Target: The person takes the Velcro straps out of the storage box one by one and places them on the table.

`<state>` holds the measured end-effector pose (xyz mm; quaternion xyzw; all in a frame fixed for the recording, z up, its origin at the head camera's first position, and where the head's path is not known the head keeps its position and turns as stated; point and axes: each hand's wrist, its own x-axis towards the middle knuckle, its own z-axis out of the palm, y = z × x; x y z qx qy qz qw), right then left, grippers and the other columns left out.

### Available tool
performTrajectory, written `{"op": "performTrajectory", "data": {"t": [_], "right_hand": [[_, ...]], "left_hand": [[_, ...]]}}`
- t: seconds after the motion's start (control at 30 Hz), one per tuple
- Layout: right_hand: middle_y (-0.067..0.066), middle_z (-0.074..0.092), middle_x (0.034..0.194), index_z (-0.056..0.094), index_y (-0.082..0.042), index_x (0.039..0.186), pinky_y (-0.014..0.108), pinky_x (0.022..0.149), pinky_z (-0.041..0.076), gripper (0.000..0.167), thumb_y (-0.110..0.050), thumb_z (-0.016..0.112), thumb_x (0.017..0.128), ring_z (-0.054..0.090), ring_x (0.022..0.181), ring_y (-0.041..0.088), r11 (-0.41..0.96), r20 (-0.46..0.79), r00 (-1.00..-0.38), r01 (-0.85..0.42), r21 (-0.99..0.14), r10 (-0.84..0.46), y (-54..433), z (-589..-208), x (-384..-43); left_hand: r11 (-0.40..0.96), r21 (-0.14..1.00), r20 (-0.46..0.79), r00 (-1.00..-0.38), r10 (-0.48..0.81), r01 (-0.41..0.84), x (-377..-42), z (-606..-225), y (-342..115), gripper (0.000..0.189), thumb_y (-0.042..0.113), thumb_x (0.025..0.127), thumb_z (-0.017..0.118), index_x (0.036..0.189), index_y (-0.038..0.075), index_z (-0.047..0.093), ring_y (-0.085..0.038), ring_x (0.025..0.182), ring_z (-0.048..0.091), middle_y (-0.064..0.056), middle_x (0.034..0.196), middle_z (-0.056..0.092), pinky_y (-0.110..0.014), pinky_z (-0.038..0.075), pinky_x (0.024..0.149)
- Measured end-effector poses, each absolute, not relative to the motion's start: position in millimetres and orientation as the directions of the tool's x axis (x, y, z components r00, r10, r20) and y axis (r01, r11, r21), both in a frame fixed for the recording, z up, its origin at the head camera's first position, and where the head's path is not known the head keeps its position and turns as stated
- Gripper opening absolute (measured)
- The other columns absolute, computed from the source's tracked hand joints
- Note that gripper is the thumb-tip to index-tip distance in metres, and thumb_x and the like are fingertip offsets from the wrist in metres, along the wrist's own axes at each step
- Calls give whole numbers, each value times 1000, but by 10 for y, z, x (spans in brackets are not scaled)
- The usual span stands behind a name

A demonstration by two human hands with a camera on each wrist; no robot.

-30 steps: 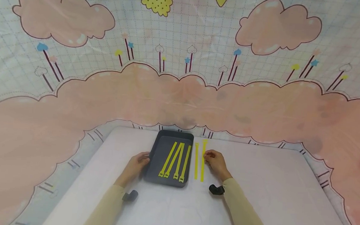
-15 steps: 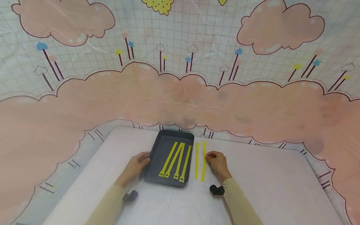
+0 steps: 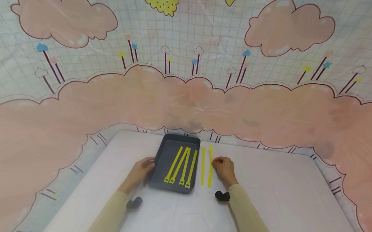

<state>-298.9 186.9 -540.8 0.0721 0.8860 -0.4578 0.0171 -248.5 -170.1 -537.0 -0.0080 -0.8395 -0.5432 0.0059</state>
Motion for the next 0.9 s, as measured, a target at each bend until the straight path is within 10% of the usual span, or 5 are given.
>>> {"op": "performTrajectory", "data": {"t": [0.43,0.9], "right_hand": [[4,60,83,65,-1,113,22,54,44,24,-16,64,94,54,64,13,382,-163,-984,176,-907,68,1964,-5424,-2975],[12,62,115,54,5,127,23,81,56,37,-17,61,98,64,94,11,129,-196,-980,191,-973,-31,2000,-5156,-2833]], "left_hand": [[408,913,18,-1000,4,18,-2492,-5403,-1708,37,12,97,60,133,3,58,-35,115,64,-23,125,65,-47,52,99],[415,909,21,-1000,2,20,-2477,-5386,-1694,37,12,97,59,133,3,59,-35,115,64,-23,125,65,-48,52,98]]}}
